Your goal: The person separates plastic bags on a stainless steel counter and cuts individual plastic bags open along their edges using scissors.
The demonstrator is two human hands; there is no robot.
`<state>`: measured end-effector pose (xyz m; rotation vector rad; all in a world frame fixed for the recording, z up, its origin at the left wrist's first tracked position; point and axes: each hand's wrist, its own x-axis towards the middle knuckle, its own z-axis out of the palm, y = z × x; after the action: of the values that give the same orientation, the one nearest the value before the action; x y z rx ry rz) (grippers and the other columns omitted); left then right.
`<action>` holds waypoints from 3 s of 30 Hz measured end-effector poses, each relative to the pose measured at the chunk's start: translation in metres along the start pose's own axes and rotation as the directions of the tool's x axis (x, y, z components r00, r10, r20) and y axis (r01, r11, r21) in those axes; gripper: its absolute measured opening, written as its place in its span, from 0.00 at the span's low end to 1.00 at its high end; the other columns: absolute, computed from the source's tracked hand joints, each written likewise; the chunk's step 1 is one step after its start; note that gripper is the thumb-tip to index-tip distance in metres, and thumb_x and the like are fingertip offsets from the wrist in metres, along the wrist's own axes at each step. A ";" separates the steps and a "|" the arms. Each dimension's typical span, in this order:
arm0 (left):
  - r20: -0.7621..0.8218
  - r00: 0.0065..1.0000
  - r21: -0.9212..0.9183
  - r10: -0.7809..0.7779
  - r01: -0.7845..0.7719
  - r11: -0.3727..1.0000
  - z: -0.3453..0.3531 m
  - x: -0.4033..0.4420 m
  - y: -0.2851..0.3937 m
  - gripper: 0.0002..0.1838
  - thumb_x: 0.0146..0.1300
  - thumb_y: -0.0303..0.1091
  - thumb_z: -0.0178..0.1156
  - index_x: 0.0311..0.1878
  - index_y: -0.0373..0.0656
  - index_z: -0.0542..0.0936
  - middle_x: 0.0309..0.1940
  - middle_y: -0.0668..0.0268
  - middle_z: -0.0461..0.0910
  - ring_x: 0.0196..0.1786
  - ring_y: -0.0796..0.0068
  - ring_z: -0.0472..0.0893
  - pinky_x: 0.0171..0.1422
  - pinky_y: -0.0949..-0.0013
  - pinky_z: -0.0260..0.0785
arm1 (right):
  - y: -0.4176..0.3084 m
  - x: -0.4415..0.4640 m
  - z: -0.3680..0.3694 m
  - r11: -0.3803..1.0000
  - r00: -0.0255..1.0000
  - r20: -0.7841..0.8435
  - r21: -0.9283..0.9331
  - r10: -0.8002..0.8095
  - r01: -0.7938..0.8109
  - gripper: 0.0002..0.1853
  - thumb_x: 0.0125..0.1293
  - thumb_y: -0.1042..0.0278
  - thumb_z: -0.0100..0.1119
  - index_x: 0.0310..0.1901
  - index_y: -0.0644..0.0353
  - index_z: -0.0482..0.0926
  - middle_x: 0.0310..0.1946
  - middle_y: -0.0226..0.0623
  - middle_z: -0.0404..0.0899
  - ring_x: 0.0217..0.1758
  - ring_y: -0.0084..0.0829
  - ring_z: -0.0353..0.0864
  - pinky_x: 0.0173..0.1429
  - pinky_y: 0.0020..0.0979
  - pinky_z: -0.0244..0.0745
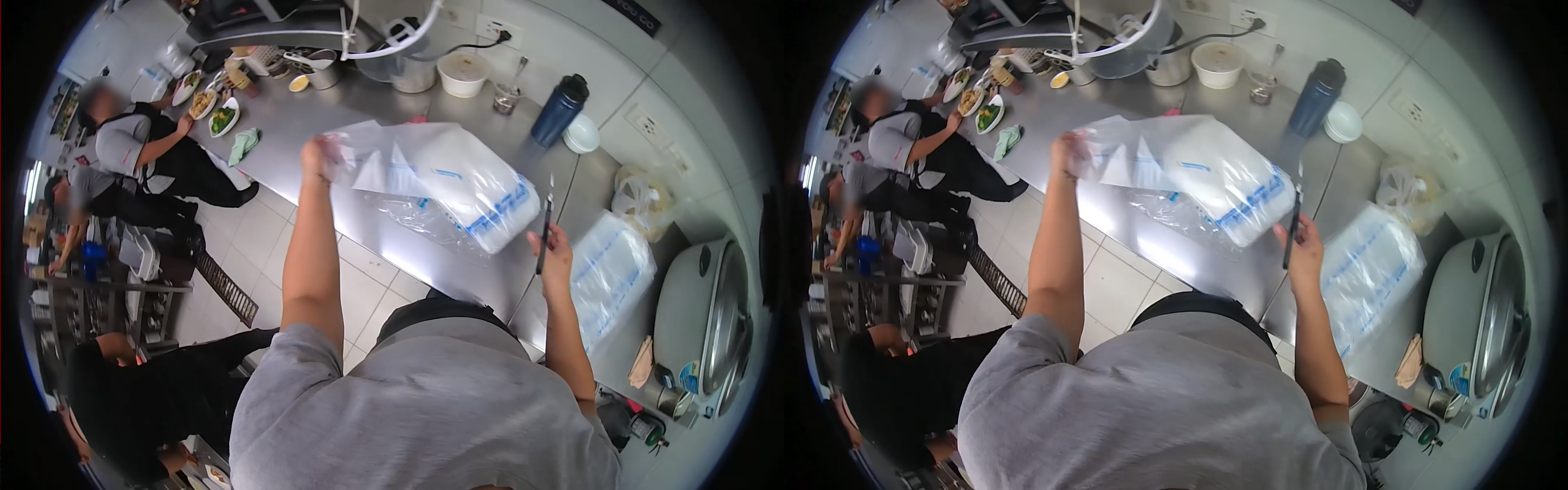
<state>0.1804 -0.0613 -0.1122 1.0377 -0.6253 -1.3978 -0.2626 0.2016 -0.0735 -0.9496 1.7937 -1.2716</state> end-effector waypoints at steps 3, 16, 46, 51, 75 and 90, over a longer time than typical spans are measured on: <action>-0.317 0.891 0.346 0.326 -0.212 0.914 0.002 -0.042 0.072 0.08 0.57 0.33 0.56 0.28 0.38 0.78 0.22 0.64 0.77 0.23 0.72 0.74 0.28 0.67 0.66 | 0.008 -0.012 -0.021 0.985 0.989 -0.017 0.100 0.146 -0.144 0.28 0.57 0.62 0.71 0.56 0.65 0.71 0.30 0.28 0.77 0.27 0.18 0.72 0.31 0.19 0.65; 0.930 0.366 0.367 -0.030 -0.927 0.080 0.215 -0.228 -0.137 0.12 0.53 0.37 0.63 0.37 0.40 0.80 0.53 0.55 0.77 0.58 0.53 0.74 0.63 0.55 0.67 | 0.007 -0.026 -0.029 0.862 0.975 0.136 0.458 0.174 -0.217 0.18 0.67 0.57 0.61 0.51 0.59 0.72 0.33 0.31 0.77 0.33 0.23 0.76 0.39 0.24 0.71; 0.670 0.742 0.739 0.015 -0.666 -0.104 0.195 -0.242 -0.194 0.06 0.58 0.30 0.56 0.37 0.40 0.76 0.33 0.55 0.78 0.45 0.52 0.78 0.59 0.54 0.66 | 0.041 0.042 -0.098 0.958 0.927 0.370 0.238 0.062 -0.159 0.23 0.60 0.74 0.64 0.56 0.65 0.69 0.35 0.35 0.81 0.31 0.21 0.78 0.37 0.20 0.72; 0.585 0.808 0.811 0.065 -0.585 -0.014 0.197 -0.250 -0.192 0.05 0.61 0.29 0.54 0.38 0.39 0.75 0.35 0.53 0.79 0.45 0.53 0.79 0.53 0.56 0.69 | 0.044 0.040 -0.080 0.948 0.896 0.437 0.248 0.075 -0.200 0.22 0.60 0.73 0.65 0.55 0.64 0.71 0.34 0.36 0.81 0.30 0.21 0.77 0.35 0.21 0.71; 0.547 0.812 0.820 0.204 -0.569 0.067 0.235 -0.238 -0.185 0.10 0.53 0.36 0.66 0.25 0.40 0.78 0.25 0.55 0.80 0.34 0.53 0.80 0.41 0.55 0.71 | 0.039 0.037 -0.057 0.954 0.918 0.384 0.225 0.099 -0.197 0.22 0.62 0.67 0.66 0.55 0.61 0.70 0.35 0.33 0.81 0.30 0.18 0.75 0.35 0.19 0.69; 0.553 0.814 0.738 0.179 -0.578 0.348 0.238 -0.238 -0.198 0.08 0.48 0.30 0.68 0.27 0.37 0.79 0.25 0.53 0.79 0.31 0.54 0.80 0.38 0.60 0.71 | 0.049 0.060 -0.003 0.946 0.936 0.345 0.275 0.068 -0.170 0.32 0.56 0.72 0.71 0.60 0.65 0.66 0.34 0.31 0.77 0.32 0.17 0.73 0.34 0.21 0.66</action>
<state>-0.1516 0.1442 -0.1239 1.2767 -1.9553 -0.7419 -0.3008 0.1618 -0.1285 -0.8113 1.3307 -1.1846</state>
